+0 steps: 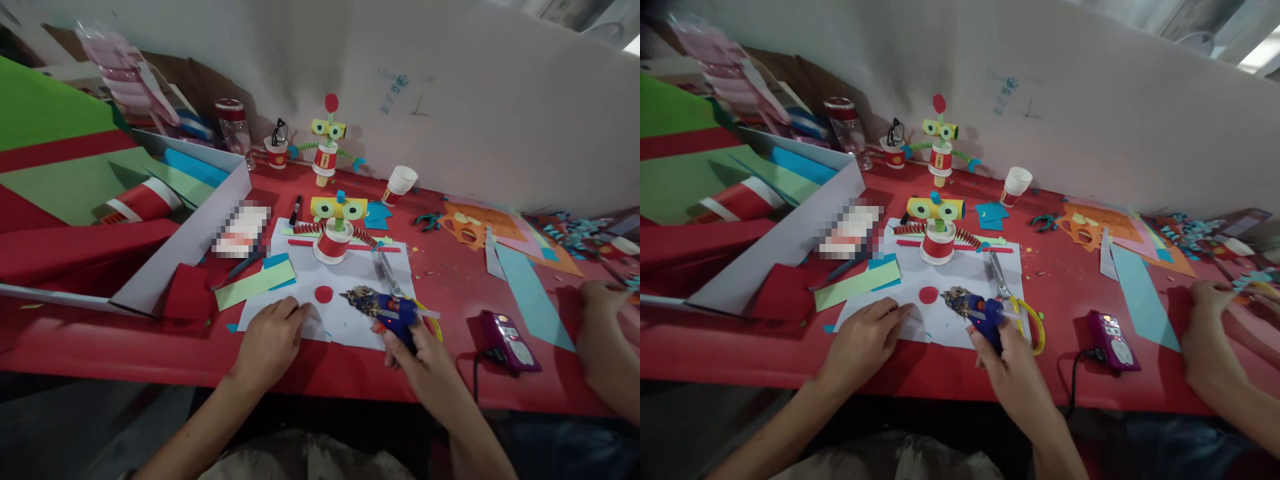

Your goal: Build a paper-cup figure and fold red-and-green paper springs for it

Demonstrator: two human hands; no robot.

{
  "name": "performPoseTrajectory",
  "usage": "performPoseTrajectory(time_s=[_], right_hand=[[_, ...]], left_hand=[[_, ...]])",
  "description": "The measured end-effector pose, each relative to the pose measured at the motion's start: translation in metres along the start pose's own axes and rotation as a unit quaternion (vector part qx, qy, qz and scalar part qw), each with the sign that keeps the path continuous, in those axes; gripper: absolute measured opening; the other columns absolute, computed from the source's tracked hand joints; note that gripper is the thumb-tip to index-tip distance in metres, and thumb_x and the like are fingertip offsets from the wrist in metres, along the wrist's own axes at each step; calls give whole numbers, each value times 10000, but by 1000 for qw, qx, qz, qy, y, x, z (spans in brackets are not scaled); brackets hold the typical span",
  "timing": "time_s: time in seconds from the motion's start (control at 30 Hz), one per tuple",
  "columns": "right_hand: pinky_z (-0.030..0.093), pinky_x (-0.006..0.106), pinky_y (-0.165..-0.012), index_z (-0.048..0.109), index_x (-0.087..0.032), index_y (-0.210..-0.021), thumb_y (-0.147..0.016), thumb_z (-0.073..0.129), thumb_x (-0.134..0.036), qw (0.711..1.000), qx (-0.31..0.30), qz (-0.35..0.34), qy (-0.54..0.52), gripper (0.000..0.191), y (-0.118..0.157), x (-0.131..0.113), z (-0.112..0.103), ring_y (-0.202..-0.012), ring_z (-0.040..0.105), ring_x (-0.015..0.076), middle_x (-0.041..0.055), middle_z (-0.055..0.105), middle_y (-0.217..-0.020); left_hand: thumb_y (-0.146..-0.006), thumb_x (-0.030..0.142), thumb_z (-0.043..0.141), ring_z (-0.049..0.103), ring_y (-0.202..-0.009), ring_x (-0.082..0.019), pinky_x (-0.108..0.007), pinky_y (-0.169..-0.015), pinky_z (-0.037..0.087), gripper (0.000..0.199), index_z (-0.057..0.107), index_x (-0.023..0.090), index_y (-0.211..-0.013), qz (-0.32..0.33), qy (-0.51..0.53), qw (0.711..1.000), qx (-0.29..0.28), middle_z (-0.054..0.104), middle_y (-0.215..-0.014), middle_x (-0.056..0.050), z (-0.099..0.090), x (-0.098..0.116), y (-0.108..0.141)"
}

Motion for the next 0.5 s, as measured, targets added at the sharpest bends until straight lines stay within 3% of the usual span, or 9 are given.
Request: performPoseTrajectory(time_s=[0.2, 0.5], right_hand=[[435, 275, -574, 519, -193, -1018, -928, 378, -486, 998, -21, 14, 56, 337, -3, -4, 14, -581, 573, 161, -9, 577, -648], [407, 286, -583, 501, -190, -963, -938, 373, -477, 993, -43, 17, 104, 315, -6, -11, 23, -614, 572, 178, 8, 597, -674]], left_hand=[[-875, 108, 416, 580, -825, -221, -343, -693, 491, 499, 474, 231, -1355, 9, -20, 999, -39, 597, -965, -76, 7, 2, -2], [-857, 101, 417, 543, -877, -235, -355, -742, 469, 482, 508, 234, -1311, 17, -8, 998, -56, 559, -967, -84, 9, 3, -2]])
Point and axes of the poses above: each hand's wrist, its own y-axis away from the middle knuckle, its own z-axis out of the palm, x = y × z, the point moved 7 cm from there along -y, towards the middle knuckle
